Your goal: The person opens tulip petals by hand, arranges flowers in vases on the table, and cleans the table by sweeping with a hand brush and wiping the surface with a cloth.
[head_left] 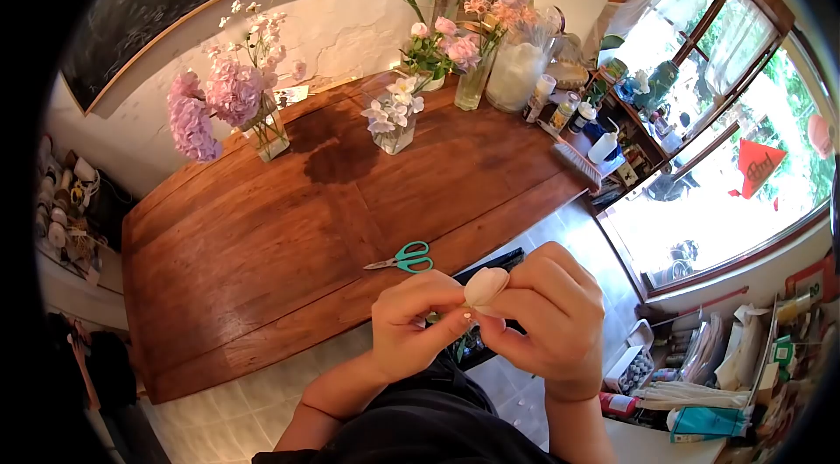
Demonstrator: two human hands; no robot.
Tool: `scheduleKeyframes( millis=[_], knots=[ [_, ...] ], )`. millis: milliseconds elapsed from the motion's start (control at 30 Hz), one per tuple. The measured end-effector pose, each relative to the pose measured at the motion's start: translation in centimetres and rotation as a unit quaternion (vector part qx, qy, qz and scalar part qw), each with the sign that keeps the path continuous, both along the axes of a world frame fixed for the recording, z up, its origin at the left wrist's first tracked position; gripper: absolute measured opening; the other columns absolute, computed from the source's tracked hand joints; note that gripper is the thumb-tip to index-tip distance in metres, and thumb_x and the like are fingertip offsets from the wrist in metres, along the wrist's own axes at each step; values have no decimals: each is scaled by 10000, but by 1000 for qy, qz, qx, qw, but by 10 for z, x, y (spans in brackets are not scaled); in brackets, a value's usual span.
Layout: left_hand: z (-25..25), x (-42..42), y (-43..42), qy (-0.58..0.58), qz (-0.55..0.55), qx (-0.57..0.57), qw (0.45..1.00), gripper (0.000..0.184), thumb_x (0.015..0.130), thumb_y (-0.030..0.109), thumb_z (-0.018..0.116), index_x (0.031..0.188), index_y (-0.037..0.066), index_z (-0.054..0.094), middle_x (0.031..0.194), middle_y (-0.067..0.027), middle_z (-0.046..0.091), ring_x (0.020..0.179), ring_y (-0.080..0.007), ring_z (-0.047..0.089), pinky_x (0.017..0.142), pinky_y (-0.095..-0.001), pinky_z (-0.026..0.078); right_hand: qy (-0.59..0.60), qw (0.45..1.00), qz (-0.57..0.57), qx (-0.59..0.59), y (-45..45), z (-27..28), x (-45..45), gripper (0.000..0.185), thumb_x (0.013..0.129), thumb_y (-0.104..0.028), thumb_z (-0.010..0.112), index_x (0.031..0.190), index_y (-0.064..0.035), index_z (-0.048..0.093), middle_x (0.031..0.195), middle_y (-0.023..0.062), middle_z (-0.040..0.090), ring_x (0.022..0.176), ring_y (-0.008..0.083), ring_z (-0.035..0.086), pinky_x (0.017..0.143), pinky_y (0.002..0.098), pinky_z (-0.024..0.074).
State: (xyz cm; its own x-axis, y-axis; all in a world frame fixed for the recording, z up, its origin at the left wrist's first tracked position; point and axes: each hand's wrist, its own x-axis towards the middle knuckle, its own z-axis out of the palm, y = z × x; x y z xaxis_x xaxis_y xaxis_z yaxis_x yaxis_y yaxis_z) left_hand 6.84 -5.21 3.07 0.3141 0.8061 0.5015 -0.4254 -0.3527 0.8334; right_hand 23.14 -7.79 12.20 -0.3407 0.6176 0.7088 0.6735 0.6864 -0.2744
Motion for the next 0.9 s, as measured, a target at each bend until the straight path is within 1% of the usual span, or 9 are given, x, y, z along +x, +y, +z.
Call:
scheduleKeyframes(
  millis=[100, 233, 300, 333, 400, 500, 633, 833, 900],
  knots=[
    [-1, 0, -1, -12, -2, -10, 1000, 191, 818, -39, 684, 1008, -54, 669, 896, -112, 641, 736, -124, 596, 627, -224, 455, -7, 999, -15, 30, -2, 0, -3, 191, 599, -43, 731, 731, -56, 593, 717, 36, 488, 606, 197, 504, 490, 290, 420],
    [0, -1, -5, -27, -7, -32, 999, 190, 817, -40, 688, 1004, -63, 663, 892, -114, 637, 736, -128, 594, 614, -227, 456, -22, 995, -37, 91, -8, -5, -4, 220, 577, -33, 745, 768, -53, 638, 752, 45, 543, 639, 207, 550, 516, 290, 457],
    [2, 2, -7, -39, 1, -25, 999, 148, 852, 21, 675, 977, -55, 653, 850, -104, 617, 652, -111, 573, 541, -217, 437, -3, 994, -50, 101, -11, -11, -7, 239, 551, -31, 783, 760, -68, 672, 783, 45, 586, 691, 229, 587, 559, 308, 492],
    [3, 3, -7, -45, 4, -22, 999, 140, 870, 51, 669, 963, -52, 647, 830, -99, 607, 610, -102, 562, 504, -212, 427, -6, 992, -30, 121, -10, -13, -6, 227, 586, -26, 760, 792, -45, 665, 808, 58, 594, 698, 221, 589, 566, 298, 498],
    [3, 2, -9, -45, 5, -17, 999, 144, 864, 51, 678, 960, -52, 649, 843, -101, 615, 630, -108, 569, 523, -218, 435, -11, 987, 9, 162, -9, -16, -4, 209, 657, -15, 713, 856, 0, 650, 858, 82, 611, 712, 205, 593, 578, 278, 511],
    [3, 0, -9, -32, 16, 4, 999, 152, 852, 51, 695, 958, -50, 653, 862, -103, 626, 668, -116, 576, 557, -229, 444, -24, 976, 45, 210, -8, -18, -4, 175, 688, -5, 701, 855, 2, 647, 867, 77, 617, 734, 200, 595, 588, 281, 518],
    [5, -1, -13, -23, 8, -5, 1000, 166, 836, 45, 715, 964, -43, 659, 879, -103, 641, 715, -120, 581, 598, -235, 447, -50, 975, 68, 207, -15, -21, 1, 193, 669, -5, 677, 860, -17, 649, 854, 62, 609, 733, 185, 571, 605, 286, 506],
    [5, 1, -14, -37, 0, -14, 999, 142, 834, 14, 700, 960, -40, 665, 872, -110, 647, 711, -127, 588, 594, -227, 443, -67, 971, 37, 226, -17, -23, -2, 184, 682, -37, 656, 864, -57, 658, 864, 36, 579, 762, 170, 547, 640, 288, 497],
    [5, 1, -14, -27, 1, -18, 999, 137, 832, 12, 699, 955, -40, 667, 867, -109, 645, 707, -128, 588, 594, -228, 443, -83, 973, 32, 212, -22, -24, -2, 260, 635, -5, 712, 870, -92, 643, 885, 31, 554, 785, 189, 542, 646, 314, 522]
  ],
)
